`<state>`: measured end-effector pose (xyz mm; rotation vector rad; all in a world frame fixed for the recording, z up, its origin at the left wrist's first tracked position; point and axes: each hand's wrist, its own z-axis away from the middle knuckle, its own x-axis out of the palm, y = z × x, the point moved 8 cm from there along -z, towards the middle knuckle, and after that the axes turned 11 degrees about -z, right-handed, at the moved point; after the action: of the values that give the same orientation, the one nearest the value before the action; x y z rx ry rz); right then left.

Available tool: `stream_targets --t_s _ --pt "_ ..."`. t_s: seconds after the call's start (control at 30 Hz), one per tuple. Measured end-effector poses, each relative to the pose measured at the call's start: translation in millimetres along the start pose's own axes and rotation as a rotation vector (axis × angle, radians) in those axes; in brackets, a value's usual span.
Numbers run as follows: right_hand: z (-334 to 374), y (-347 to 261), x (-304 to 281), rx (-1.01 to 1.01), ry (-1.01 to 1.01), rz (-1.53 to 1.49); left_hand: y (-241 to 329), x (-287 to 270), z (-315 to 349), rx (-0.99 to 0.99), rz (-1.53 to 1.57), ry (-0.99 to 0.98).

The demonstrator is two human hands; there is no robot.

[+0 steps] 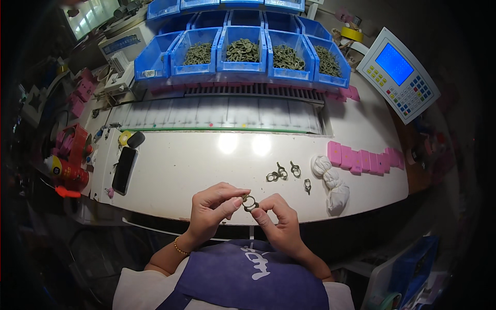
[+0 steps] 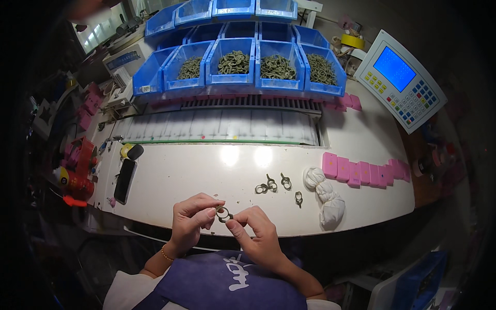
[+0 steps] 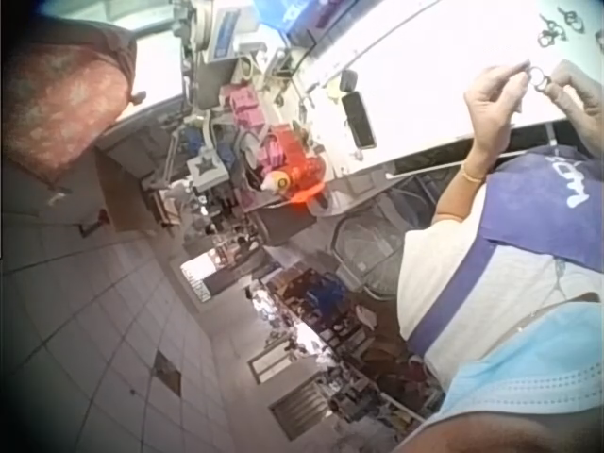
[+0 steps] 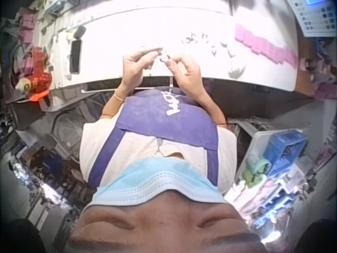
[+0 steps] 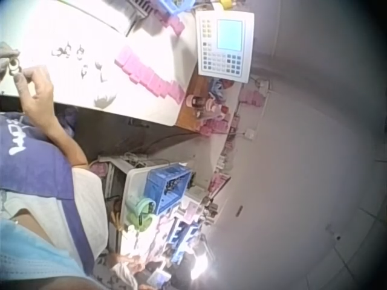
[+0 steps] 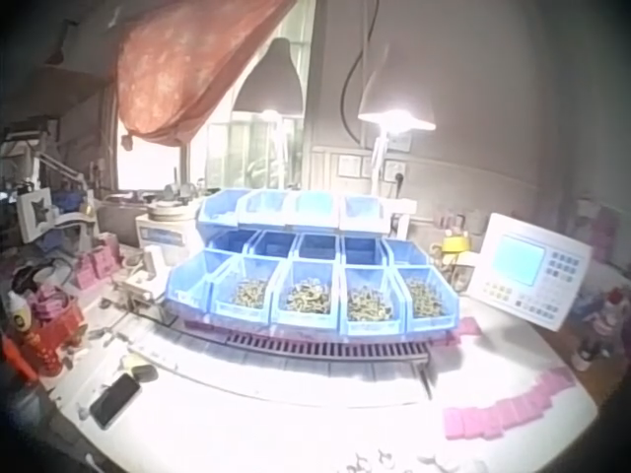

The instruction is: Assembling wick holders by inserting metal clips into pink molds.

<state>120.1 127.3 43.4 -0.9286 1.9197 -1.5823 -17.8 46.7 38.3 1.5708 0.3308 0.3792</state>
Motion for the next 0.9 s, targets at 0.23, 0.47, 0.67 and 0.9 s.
stream_targets --t_s 0.23,0.47,0.67,0.9 --pt "-2.1 -17.7 0.8 -0.140 0.008 0.142 0.1 0.0 -1.0 0.041 -0.012 0.019" --pt "-0.1 -29.5 -5.4 -0.302 0.046 0.367 -5.2 5.9 -2.9 0.010 -0.005 -0.035" --pt "22.5 33.8 -106.9 -0.041 0.452 0.584 -45.1 -0.2 -18.4 -0.054 -0.402 0.000" --pt "35.0 51.0 -160.4 0.212 0.687 0.798 -50.3 37.6 -41.4 0.252 -0.874 0.040"
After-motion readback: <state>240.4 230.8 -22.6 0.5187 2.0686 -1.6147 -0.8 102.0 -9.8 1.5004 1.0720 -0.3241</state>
